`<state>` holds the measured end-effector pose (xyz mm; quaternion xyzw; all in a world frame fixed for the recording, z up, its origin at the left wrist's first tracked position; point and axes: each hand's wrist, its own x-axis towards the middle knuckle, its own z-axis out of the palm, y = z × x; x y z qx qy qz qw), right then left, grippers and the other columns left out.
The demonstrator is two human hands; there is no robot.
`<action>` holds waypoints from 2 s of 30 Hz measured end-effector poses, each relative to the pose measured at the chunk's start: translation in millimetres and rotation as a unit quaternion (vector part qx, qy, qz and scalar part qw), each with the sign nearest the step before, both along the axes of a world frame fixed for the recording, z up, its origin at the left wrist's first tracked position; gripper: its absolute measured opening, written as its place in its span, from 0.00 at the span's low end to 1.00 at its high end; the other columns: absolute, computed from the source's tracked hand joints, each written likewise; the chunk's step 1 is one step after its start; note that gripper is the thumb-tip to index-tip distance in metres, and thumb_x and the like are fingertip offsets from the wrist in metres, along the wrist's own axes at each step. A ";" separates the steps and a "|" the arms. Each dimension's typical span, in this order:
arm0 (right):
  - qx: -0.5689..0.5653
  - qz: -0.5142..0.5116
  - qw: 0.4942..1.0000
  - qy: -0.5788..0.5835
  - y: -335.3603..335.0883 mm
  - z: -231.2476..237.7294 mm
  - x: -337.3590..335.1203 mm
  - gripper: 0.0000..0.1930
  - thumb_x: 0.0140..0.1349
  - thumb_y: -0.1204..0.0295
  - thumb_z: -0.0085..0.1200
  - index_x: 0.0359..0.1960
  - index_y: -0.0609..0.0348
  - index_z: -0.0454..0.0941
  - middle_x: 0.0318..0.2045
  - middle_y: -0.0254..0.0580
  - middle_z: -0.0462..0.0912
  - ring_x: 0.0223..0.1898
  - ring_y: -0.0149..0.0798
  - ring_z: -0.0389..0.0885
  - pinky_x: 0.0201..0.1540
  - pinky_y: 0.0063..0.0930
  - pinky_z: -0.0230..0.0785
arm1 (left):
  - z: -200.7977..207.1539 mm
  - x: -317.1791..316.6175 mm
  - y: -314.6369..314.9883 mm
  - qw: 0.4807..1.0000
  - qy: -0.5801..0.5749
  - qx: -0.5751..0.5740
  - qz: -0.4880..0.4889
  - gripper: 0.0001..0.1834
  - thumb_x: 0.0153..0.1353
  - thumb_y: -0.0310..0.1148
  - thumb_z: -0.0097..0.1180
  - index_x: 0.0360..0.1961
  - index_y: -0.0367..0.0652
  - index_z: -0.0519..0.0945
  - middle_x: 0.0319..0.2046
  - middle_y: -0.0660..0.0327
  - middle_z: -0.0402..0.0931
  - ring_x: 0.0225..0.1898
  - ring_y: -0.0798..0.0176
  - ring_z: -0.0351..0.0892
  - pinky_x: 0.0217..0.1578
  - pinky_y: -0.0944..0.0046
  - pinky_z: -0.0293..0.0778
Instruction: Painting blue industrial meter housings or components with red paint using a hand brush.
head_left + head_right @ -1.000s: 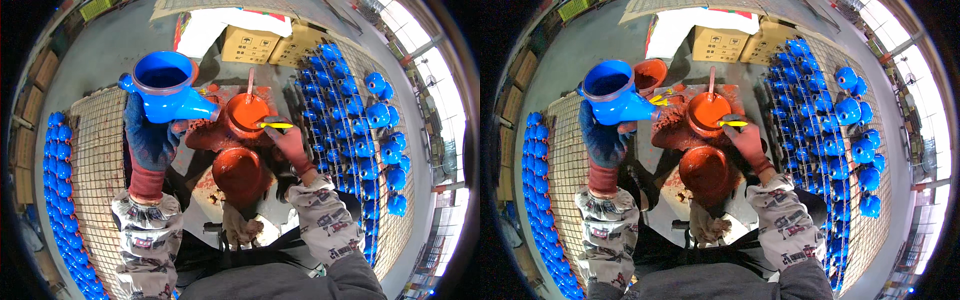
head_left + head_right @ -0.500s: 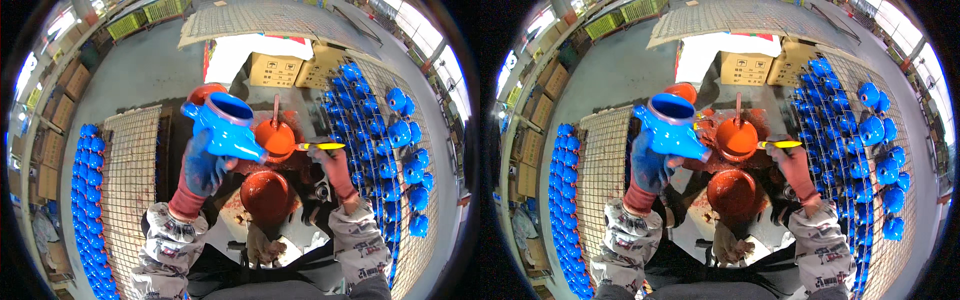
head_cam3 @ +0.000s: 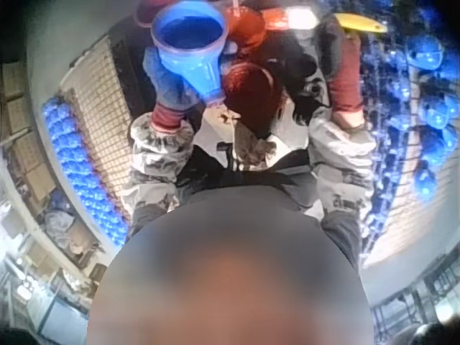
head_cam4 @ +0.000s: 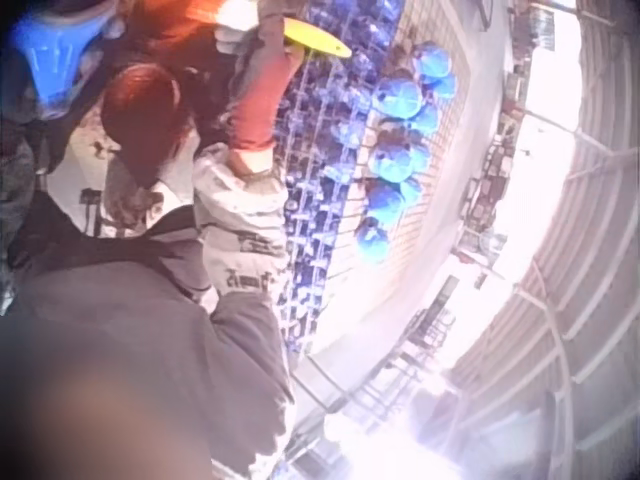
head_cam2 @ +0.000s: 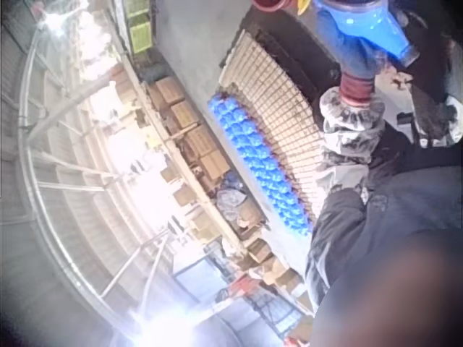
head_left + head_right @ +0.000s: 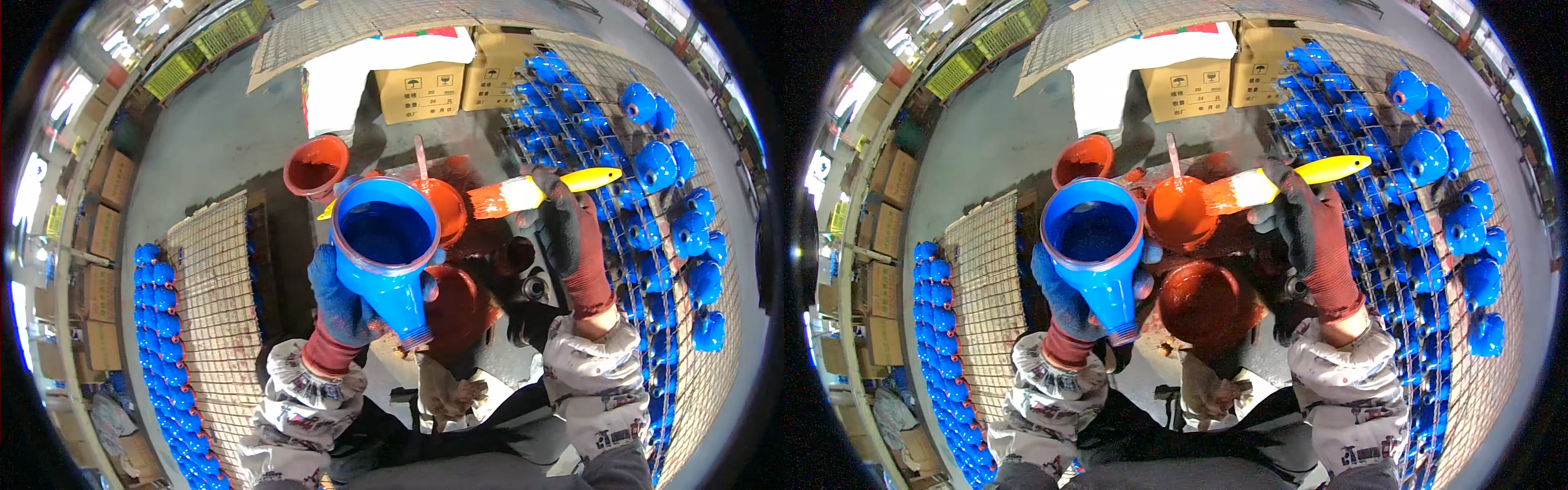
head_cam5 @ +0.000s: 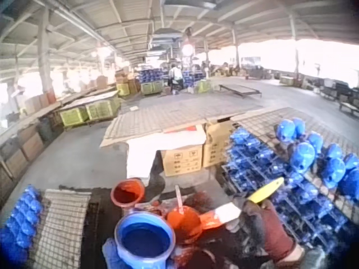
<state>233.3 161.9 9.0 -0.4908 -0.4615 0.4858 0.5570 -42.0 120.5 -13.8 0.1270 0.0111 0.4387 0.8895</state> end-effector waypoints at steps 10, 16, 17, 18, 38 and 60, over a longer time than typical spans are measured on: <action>0.079 0.034 0.991 -0.099 1.3 -22.1 9.1 0.15 0.74 0.69 0.44 0.54 0.61 0.78 0.37 0.38 0.82 0.29 0.28 0.83 0.33 0.16 0.76 | 4.8 11.5 4.2 0.992 0.005 -0.013 0.124 0.45 0.67 0.62 0.44 0.72 0.38 0.55 0.52 0.30 0.71 0.24 0.47 0.79 0.17 0.61 0.75; -0.028 0.001 0.998 0.049 2.0 -17.3 -0.1 0.16 0.70 0.64 0.53 0.50 0.63 0.80 0.30 0.42 0.84 0.22 0.32 0.83 0.27 0.22 0.77 | -12.8 3.1 6.7 0.990 0.065 -0.053 0.116 0.55 0.61 0.73 0.40 0.73 0.35 0.53 0.46 0.30 0.73 0.18 0.50 0.76 0.16 0.61 0.71; -0.008 0.018 0.999 0.039 2.1 -16.9 -1.6 0.16 0.69 0.63 0.54 0.50 0.63 0.80 0.29 0.42 0.84 0.21 0.33 0.83 0.26 0.23 0.77 | -15.9 2.8 9.3 0.983 0.099 -0.046 0.147 0.57 0.59 0.75 0.40 0.72 0.34 0.54 0.46 0.30 0.73 0.18 0.50 0.76 0.16 0.61 0.71; -0.037 -0.006 0.998 0.045 2.3 -17.1 -3.1 0.16 0.69 0.63 0.54 0.50 0.63 0.80 0.29 0.42 0.85 0.21 0.33 0.84 0.26 0.22 0.77 | -18.2 2.9 10.2 0.976 0.129 -0.031 0.172 0.59 0.57 0.77 0.40 0.72 0.34 0.54 0.46 0.30 0.74 0.19 0.50 0.76 0.16 0.61 0.71; -0.082 0.012 0.996 0.024 5.6 -34.2 -4.1 0.16 0.68 0.61 0.57 0.47 0.62 0.79 0.28 0.42 0.86 0.21 0.32 0.84 0.22 0.19 0.72 | -24.5 -1.0 13.8 0.989 0.061 -0.023 0.133 0.53 0.58 0.75 0.42 0.69 0.38 0.61 0.54 0.43 0.71 0.43 0.50 0.75 0.41 0.54 0.71; 0.141 0.055 0.982 -0.110 -2.7 0.9 -4.4 0.21 0.75 0.61 0.39 0.52 0.68 0.77 0.45 0.42 0.81 0.38 0.32 0.78 0.42 0.21 0.73 | -10.2 -14.0 -12.0 0.916 0.341 0.103 0.186 0.39 0.61 0.51 0.60 0.65 0.35 0.62 0.51 0.40 0.77 0.40 0.51 0.86 0.33 0.61 0.85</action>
